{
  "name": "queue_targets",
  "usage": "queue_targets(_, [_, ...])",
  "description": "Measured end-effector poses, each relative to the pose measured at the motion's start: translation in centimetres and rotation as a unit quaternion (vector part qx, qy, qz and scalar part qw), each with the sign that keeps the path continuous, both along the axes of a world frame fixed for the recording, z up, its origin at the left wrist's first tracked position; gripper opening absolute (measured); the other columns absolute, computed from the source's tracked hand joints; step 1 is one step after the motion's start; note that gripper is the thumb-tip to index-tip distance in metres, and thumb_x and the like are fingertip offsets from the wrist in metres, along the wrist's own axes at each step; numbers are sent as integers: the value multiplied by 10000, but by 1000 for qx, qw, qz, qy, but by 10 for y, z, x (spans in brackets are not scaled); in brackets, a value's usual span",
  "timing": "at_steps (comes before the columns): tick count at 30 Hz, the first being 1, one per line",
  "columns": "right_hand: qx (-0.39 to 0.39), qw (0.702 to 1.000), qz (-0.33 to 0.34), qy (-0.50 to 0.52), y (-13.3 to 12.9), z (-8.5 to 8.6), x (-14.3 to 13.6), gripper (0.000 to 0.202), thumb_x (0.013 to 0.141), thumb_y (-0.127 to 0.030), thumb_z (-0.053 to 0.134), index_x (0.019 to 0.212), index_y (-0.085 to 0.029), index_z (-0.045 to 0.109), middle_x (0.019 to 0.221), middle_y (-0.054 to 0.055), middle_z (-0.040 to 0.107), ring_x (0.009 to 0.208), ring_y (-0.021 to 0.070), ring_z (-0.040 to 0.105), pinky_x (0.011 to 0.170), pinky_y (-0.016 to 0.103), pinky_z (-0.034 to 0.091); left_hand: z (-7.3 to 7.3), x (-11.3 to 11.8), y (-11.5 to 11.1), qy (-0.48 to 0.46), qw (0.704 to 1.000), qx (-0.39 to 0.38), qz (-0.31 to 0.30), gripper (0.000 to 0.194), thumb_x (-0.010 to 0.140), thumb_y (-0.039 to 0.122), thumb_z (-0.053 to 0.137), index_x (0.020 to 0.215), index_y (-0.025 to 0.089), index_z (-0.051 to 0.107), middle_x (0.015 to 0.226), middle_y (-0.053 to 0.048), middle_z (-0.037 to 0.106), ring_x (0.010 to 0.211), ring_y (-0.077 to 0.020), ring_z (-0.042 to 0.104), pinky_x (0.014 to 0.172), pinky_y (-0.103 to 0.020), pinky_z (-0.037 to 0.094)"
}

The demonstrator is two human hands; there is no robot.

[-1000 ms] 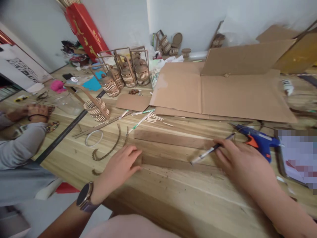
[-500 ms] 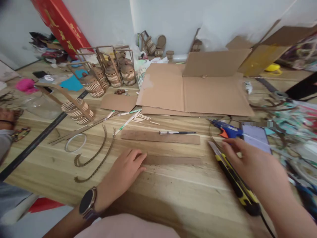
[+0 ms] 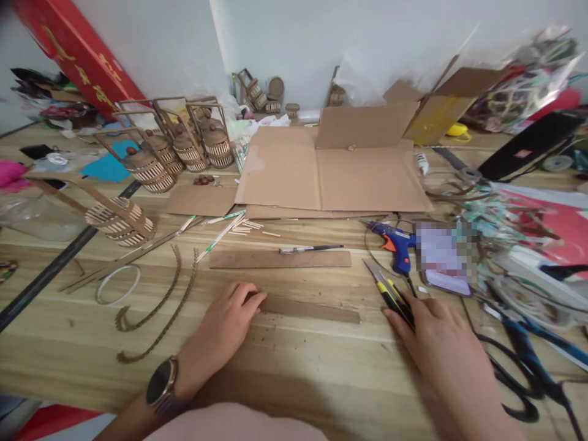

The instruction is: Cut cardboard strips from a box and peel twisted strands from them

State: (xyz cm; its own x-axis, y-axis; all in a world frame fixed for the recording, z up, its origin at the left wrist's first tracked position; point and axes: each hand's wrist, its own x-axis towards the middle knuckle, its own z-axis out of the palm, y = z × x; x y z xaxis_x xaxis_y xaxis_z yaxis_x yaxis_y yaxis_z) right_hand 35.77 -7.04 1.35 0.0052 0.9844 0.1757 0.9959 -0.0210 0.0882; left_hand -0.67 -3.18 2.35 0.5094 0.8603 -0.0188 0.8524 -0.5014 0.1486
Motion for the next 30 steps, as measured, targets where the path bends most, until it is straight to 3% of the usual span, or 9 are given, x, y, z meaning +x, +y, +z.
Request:
queue_targets(2, [5,1000,-22,7,5,0,-5,470,928,-582,344,978,-211,629,868,156,676,868,386,679,819,537,551,-1,-1,1,-7,1000,1,4,311,927,44,538,1177,198,642,1123,-72,620,1022,-236,579,853,-373,552])
queue_targets(5, [-4,992,-58,113,5,3,2,409,823,-679,467,903,-283,533,818,119,684,819,380,706,751,516,576,-1,-3,4,-27,1000,-2,2,332,931,44,535,1208,196,638,1126,-79,614,1034,-234,575,873,-375,547])
queue_targets(10, [-102,931,-132,325,3,18,-8,434,731,-741,578,827,-325,499,603,20,640,517,295,636,485,418,518,-4,-5,7,-72,997,-3,0,309,955,89,541,1223,203,643,1118,-76,615,1029,-230,570,895,-386,538])
queue_targets(12, [-146,884,-106,431,5,27,-29,477,749,-783,540,740,-306,523,571,20,614,519,256,611,480,383,507,-6,-6,8,-85,996,2,-2,298,955,94,545,1218,191,647,1109,-82,617,1020,-233,568,887,-392,535])
queue_targets(14, [-212,805,-84,547,8,37,-56,518,798,-786,499,723,-277,551,547,12,578,501,213,567,487,350,492,-7,-6,7,-93,996,9,-4,292,953,94,547,1212,185,648,1098,-84,617,1011,-236,565,870,-393,536])
queue_targets(18, [-284,630,-165,703,7,52,-99,424,828,-652,634,820,-233,567,666,-18,579,557,134,536,542,277,455,-10,-6,7,-109,994,19,1,274,950,106,558,1193,192,652,1088,-75,615,999,-233,563,858,-397,540])
queue_targets(21, [-282,536,-194,771,1,56,-112,373,815,-580,696,848,-231,570,722,-32,562,543,86,460,531,252,407,-11,-6,7,-123,992,26,1,267,950,112,565,1189,189,654,1084,-74,614,987,-231,560,851,-397,542])
queue_targets(25, [-317,470,-198,800,-6,57,-111,357,785,-526,759,958,-266,588,765,-38,562,551,65,425,528,239,384,-12,-6,7,-135,990,31,2,259,943,109,576,1180,177,656,1075,-75,613,979,-234,549,848,-403,541])
queue_targets(30, [-368,430,-171,807,-7,60,-111,468,738,-471,819,1090,-310,556,789,-41,552,592,72,448,568,242,415,-12,-7,8,-146,989,26,3,268,941,109,573,1181,189,660,1082,-75,601,979,-237,534,848,-413,541])
